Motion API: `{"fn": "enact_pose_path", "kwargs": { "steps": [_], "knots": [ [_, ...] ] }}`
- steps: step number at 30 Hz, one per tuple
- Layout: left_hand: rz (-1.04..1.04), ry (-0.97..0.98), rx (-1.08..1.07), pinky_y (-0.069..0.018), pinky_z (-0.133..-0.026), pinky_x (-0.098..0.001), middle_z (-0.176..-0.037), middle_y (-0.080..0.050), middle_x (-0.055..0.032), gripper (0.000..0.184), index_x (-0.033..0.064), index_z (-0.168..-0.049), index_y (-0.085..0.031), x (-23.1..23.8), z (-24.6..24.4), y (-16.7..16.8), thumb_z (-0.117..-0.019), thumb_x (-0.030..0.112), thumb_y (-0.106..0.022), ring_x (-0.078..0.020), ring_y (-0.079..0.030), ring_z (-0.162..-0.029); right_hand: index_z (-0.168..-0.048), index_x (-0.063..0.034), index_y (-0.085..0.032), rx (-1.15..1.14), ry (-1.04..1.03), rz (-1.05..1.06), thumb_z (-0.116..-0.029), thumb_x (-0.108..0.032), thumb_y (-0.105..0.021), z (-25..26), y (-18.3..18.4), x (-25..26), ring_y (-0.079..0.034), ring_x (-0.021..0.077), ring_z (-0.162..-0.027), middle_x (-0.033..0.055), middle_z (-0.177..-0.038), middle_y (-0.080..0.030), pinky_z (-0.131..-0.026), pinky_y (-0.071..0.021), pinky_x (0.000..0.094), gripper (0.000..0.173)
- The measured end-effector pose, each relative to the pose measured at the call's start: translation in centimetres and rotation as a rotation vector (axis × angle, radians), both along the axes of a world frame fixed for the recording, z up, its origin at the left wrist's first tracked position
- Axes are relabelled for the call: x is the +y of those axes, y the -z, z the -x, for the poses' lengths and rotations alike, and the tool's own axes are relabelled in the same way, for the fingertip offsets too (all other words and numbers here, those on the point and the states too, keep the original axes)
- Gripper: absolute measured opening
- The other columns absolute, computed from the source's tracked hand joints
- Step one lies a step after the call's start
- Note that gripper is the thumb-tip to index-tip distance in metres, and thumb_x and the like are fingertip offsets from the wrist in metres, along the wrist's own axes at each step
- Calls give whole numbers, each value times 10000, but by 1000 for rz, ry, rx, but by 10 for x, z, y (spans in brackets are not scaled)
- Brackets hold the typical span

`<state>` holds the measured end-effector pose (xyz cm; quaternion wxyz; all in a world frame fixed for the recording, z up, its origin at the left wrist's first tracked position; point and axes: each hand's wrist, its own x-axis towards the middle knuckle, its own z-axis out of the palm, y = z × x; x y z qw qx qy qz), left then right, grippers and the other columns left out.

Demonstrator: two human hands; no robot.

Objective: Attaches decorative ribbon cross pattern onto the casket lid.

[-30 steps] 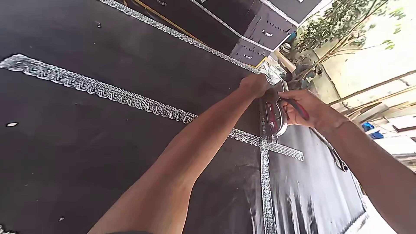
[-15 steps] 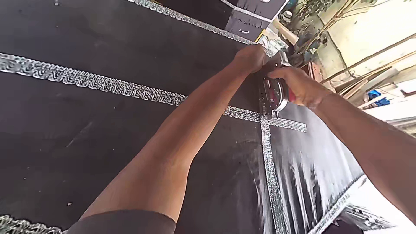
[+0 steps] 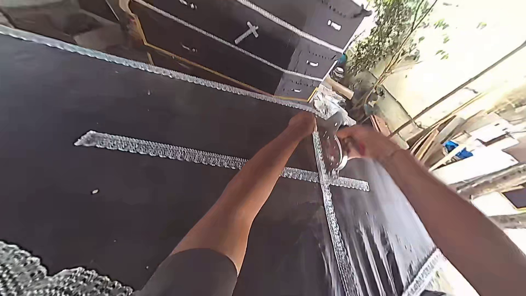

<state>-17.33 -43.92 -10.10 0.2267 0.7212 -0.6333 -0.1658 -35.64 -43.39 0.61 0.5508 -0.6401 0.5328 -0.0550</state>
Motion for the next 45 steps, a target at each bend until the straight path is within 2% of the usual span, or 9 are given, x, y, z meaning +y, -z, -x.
{"fn": "enact_pose_path", "kwargs": {
  "steps": [8, 11, 14, 18, 25, 32, 36, 41, 45],
  "knots": [
    [-31, 23, 91, -524, -893, -659, -1096, -736, -149, 196, 142, -1061, -788, -3, -9, -7, -943, 227, -657, -363, -681, -1085, -1007, -66, -654, 62, 77, 195, -1062, -405, -479, 41, -68, -13, -700, 206, -730, 79, -805, -684, -673, -615, 400, 385],
    [-2, 80, 133, -505, -935, -637, -1101, -742, -129, 207, 153, -1093, -792, -1, -14, -5, -964, 165, -631, -335, -676, -1095, -1103, -11, -620, 363, 20, 503, -1031, -459, -574, 63, -37, -45, -656, 244, -768, 128, -882, -645, -688, -573, 483, 456],
    [50, 60, 284, -545, -921, -513, -1153, -727, -112, 249, 120, -1186, -749, -1, -20, -2, -982, 108, -608, -255, -694, -1025, -1024, 67, -631, 667, -168, 794, -962, -519, -664, 79, 10, -60, -648, 469, -849, 294, -904, -635, -730, -493, 705, 590],
    [103, -94, 361, -578, -820, -479, -984, -745, -91, 235, 93, -1091, -756, -6, -20, 6, -951, 277, -717, -220, -707, -847, -1152, 9, -656, 686, -280, 972, -845, -604, -748, 92, 64, -64, -630, 474, -1063, 273, -1120, -641, -882, -484, 701, 691],
    [6, -192, 19, -506, -887, -660, -1049, -726, -162, 348, 100, -1030, -759, -5, 4, -1, -861, 399, -815, -371, -675, -1042, -1373, 20, -562, 570, -403, 1169, -884, -702, -636, 107, 112, -65, -542, 521, -1240, 318, -1293, -579, -1019, -420, 700, 875],
    [-137, -214, -18, -493, -782, -683, -965, -697, -238, 358, 57, -1048, -745, -27, 5, -7, -865, 354, -827, -429, -651, -874, -1403, -87, -607, 180, -469, 1180, -1049, -574, -433, 147, 102, 72, -507, 342, -1383, 176, -1465, -553, -1111, -436, 546, 626],
    [-169, -315, -108, -499, -819, -720, -1033, -719, -227, 370, 87, -1057, -755, -19, 18, -17, -864, 397, -811, -442, -678, -981, -1357, -131, -634, -28, -737, 1172, -990, -723, -388, 175, 127, 165, -481, 300, -1433, 119, -1471, -573, -1140, -440, 524, 738],
    [79, -362, -183, -517, -847, -669, -1100, -705, -206, 467, 85, -1083, -744, 25, 46, -14, -911, 519, -729, -411, -663, -1082, -1297, 1, -656, -22, -689, 1204, -965, -785, -314, 182, 140, 218, -533, 330, -1396, 183, -1470, -580, -1130, -459, 489, 919],
    [275, -231, -155, -522, -966, -571, -1275, -655, -133, 338, 132, -1191, -733, 104, 79, -26, -1016, 397, -616, -320, -629, -1179, -1311, 47, -632, -125, -724, 1126, -987, -758, -296, 185, 138, 236, -531, 354, -1394, 234, -1464, -568, -1148, -445, 487, 930]
  ]
}}
